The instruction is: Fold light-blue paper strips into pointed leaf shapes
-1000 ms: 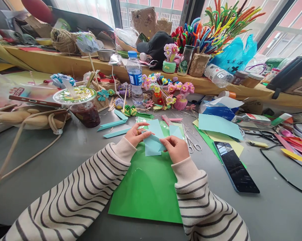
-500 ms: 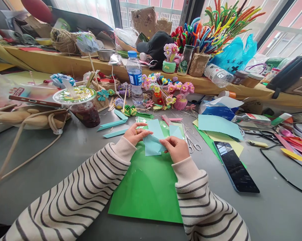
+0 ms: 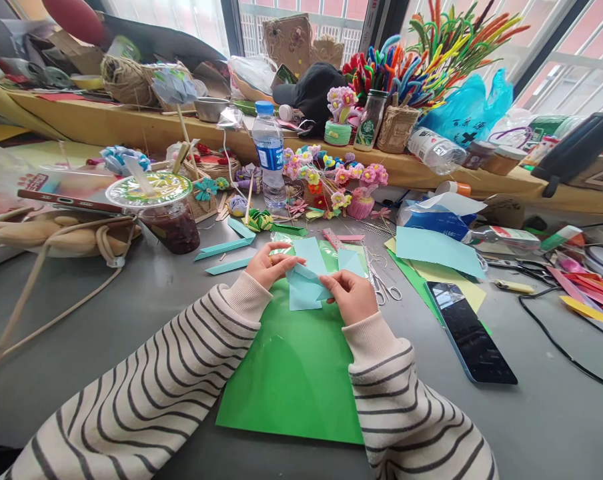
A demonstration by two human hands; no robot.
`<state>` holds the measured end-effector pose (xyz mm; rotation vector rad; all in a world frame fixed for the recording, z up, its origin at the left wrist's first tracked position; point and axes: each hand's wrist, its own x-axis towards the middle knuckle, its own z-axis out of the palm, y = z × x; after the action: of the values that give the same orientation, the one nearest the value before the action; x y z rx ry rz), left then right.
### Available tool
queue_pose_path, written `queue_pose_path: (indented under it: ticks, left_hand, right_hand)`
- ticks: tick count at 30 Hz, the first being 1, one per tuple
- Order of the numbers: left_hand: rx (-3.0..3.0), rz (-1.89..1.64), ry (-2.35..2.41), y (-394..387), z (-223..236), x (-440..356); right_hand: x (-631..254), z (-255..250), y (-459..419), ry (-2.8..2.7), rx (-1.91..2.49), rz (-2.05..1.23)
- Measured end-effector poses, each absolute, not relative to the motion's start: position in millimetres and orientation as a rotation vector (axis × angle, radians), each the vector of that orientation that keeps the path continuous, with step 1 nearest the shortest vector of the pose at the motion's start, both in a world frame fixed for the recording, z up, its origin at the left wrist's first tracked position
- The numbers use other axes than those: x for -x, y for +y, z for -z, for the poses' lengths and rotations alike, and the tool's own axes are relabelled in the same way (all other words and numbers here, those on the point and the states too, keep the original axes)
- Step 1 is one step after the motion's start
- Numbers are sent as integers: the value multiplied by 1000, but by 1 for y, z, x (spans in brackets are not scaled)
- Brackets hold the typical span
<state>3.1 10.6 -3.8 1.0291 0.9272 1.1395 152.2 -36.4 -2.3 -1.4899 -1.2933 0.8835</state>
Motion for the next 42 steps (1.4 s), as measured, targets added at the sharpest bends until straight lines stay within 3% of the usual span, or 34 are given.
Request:
queue_pose_path:
  ticks: [15, 25, 42]
  left_hand:
    - [-1143, -987, 880, 10, 2, -3]
    - [-1255, -755, 715, 4, 4, -6]
    - [-1246, -806, 827, 4, 0, -5]
  right_hand:
    - [-148, -1, -39, -1436, 1385, -894]
    - [-150, 0, -35, -1086, 1251, -1090]
    - [-160, -2, -33, -1038, 1280, -985]
